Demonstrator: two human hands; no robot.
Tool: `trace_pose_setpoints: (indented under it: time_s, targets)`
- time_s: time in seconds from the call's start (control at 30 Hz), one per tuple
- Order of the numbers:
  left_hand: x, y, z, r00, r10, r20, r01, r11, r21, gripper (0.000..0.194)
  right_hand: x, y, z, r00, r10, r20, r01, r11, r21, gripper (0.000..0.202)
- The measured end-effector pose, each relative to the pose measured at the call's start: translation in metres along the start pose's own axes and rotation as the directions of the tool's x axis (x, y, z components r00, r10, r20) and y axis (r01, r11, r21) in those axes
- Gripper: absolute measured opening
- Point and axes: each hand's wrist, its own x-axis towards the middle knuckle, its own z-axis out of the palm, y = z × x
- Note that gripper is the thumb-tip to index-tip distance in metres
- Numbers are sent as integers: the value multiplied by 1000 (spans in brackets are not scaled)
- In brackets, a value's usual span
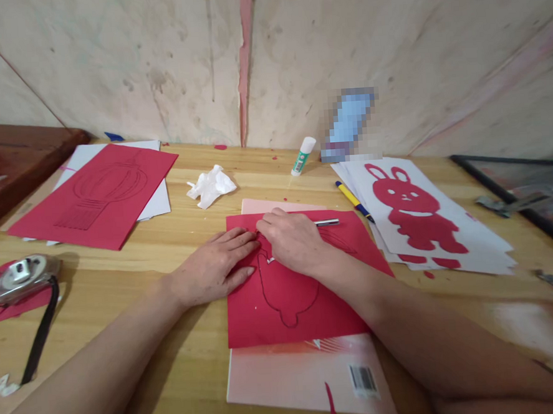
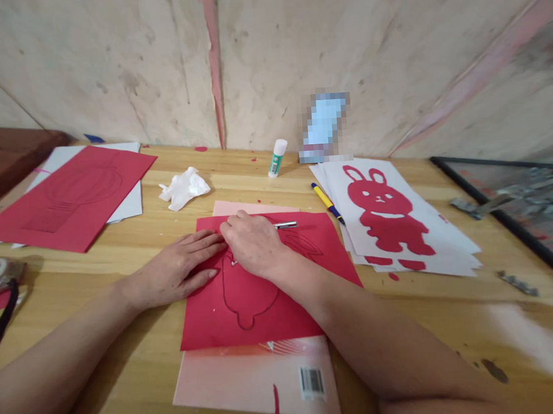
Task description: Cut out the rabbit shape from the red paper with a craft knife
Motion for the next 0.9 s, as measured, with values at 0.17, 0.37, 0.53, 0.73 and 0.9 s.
trace_pose_setpoints:
  time_s: [0.17, 0.37, 0.53, 0.73, 0.9]
  targets:
    - [0, -1, 0, 1000, -2, 0, 2, 1000, 1, 46, -1, 0, 1, 1000, 25, 12, -25, 1000, -1, 25]
    - [0, -1, 0, 1000, -10, 18, 10, 1000, 11, 48, -3, -2, 0, 998, 60, 30, -60, 998, 0, 26]
    - [-1, -1, 0, 1000, -1, 6, 1, 1000, 16, 47, -3, -4, -2, 994, 99, 49, -99, 995, -5, 26]
    - [0, -2, 2, 1000, 3, -6, -3, 1000, 23, 47, -3, -9, -5, 986, 143, 85, -142, 990, -12, 26]
    - [2, -1, 3, 1000, -3, -8, 4, 1000, 30, 49, -2, -13, -8, 980, 168, 104, -166, 986, -34, 22]
